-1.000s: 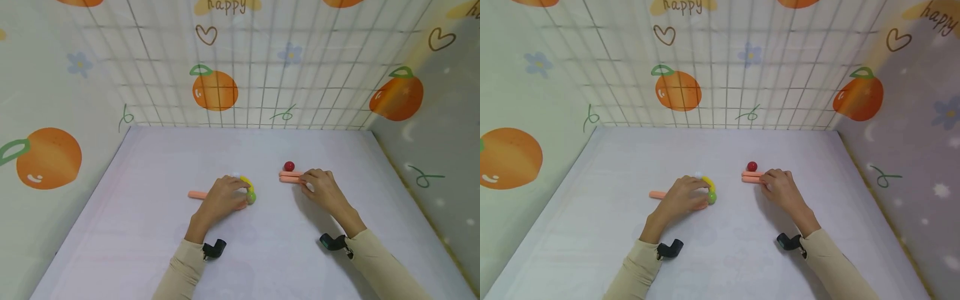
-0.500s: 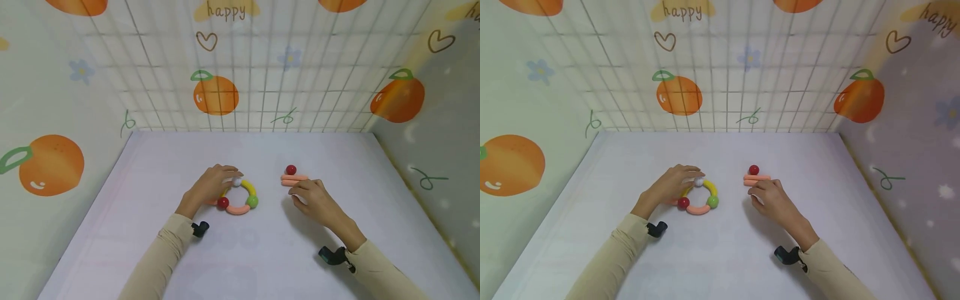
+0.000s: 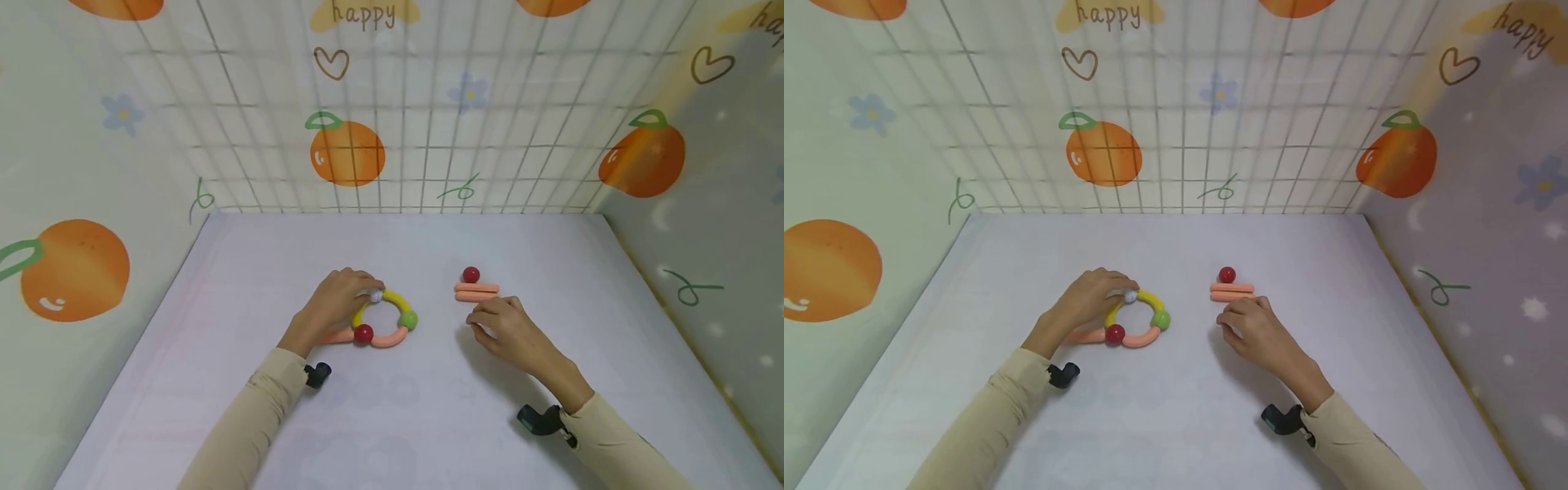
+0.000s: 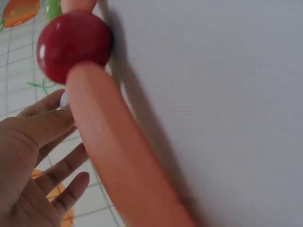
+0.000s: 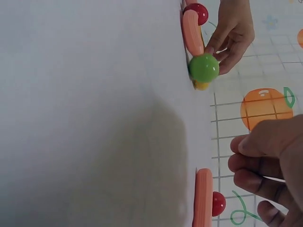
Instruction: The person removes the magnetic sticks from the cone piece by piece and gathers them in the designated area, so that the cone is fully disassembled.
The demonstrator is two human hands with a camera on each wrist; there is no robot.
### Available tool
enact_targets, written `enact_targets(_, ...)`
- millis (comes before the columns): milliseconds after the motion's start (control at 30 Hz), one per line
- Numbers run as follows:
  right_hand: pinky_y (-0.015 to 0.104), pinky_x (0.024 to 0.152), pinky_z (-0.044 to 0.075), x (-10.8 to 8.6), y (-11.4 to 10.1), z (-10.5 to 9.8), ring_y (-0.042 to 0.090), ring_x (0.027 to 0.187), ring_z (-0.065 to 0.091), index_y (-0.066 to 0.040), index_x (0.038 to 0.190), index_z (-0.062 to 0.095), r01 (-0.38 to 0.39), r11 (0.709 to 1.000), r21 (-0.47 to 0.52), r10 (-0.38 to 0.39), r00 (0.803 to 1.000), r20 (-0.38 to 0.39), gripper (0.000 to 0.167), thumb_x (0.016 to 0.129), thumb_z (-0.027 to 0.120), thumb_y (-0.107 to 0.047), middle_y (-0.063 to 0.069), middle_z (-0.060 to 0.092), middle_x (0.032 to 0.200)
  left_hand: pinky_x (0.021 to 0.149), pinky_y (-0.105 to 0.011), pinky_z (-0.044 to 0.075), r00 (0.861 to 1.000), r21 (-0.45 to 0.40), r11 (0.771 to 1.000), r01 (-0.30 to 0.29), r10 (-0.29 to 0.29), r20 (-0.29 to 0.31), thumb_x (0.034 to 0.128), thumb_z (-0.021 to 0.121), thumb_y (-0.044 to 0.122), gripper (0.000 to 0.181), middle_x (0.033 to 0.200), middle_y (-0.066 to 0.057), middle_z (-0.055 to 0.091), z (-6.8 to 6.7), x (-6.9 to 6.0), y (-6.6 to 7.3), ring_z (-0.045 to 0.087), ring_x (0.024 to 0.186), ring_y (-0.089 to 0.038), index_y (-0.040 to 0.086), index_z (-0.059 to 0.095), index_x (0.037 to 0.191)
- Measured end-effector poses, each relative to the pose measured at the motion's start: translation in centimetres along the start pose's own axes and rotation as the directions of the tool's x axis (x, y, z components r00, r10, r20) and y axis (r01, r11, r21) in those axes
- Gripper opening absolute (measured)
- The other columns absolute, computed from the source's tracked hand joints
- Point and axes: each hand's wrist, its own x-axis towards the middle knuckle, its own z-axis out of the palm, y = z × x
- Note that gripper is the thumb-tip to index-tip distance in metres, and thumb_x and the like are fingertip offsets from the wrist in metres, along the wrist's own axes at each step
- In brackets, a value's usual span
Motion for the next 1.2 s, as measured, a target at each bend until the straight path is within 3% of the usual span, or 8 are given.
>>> enact_targets(200,0.046,0.076,0.044,-0.2,-0.3,0.2,0.020,0.091,0.061,-0.008,0.088,0.075,-0.007,1.000,0.022,0.006,1.000,0.006,0.020,0.073,0.084,0.003,-0.001,0.069,0.090,0.085,-0.044,0.049,0.998,0.084,0.994,0.064,-0.063,-0.015,0.0921,0.075,0.024,0.030,0.119,-0.003,0.069,-0.3,-0.8,0.1,0.062,0.104,-0.028,0.023,0.073,0.122)
enact_targets(400,0.042,0.074,0.041,-0.1,-0.7,0.3,0.019,0.088,0.061,-0.008,0.089,0.076,-0.003,1.000,0.022,0.003,1.000,0.017,0.020,0.073,0.084,0.002,0.000,0.068,0.089,0.079,-0.041,0.050,0.990,0.095,0.986,0.134,-0.129,-0.055,0.0894,0.078,0.031,0.031,0.107,-0.003,0.070,-0.2,-1.7,0.3,0.062,0.093,-0.026,0.020,0.075,0.118)
enact_targets(667,0.040,0.074,0.039,-0.2,-1.3,0.4,0.020,0.089,0.061,-0.008,0.090,0.077,-0.014,0.999,0.033,0.013,1.000,0.021,0.020,0.073,0.086,0.000,0.001,0.069,0.090,0.067,-0.037,0.049,0.956,0.078,0.959,0.272,-0.260,-0.136,0.0892,0.077,0.034,0.032,0.098,-0.003,0.067,0.6,-2.7,1.2,0.059,0.078,-0.022,0.018,0.074,0.117)
enact_targets(900,0.043,0.078,0.040,-0.3,-1.7,0.7,0.020,0.089,0.060,-0.009,0.090,0.077,-0.006,0.999,0.047,0.005,1.000,0.020,0.019,0.074,0.084,0.000,0.000,0.068,0.090,0.058,-0.036,0.047,0.925,0.105,0.940,0.326,-0.295,-0.238,0.0830,0.083,0.035,0.033,0.088,-0.005,0.067,1.0,-4.0,2.8,0.056,0.063,-0.022,0.013,0.077,0.106)
enact_targets(1033,0.043,0.078,0.041,-0.2,-2.0,0.8,0.019,0.089,0.060,-0.009,0.090,0.077,-0.010,0.999,0.048,0.009,1.000,0.020,0.020,0.074,0.084,0.000,-0.001,0.068,0.090,0.061,-0.037,0.048,0.931,0.081,0.945,0.317,-0.294,-0.214,0.0821,0.083,0.039,0.035,0.088,-0.003,0.067,0.8,-4.9,3.8,0.058,0.068,-0.023,0.011,0.075,0.102)
enact_targets(1200,0.042,0.080,0.041,0.0,-2.4,0.6,0.019,0.090,0.061,-0.009,0.090,0.078,-0.014,0.998,0.056,0.013,1.000,0.027,0.019,0.074,0.085,-0.001,-0.002,0.068,0.090,0.086,-0.044,0.052,0.964,-0.074,0.972,0.224,-0.232,-0.129,0.0897,0.076,0.029,0.029,0.117,-0.001,0.067,0.7,-6.2,3.6,0.063,0.104,-0.026,0.016,0.074,0.116)
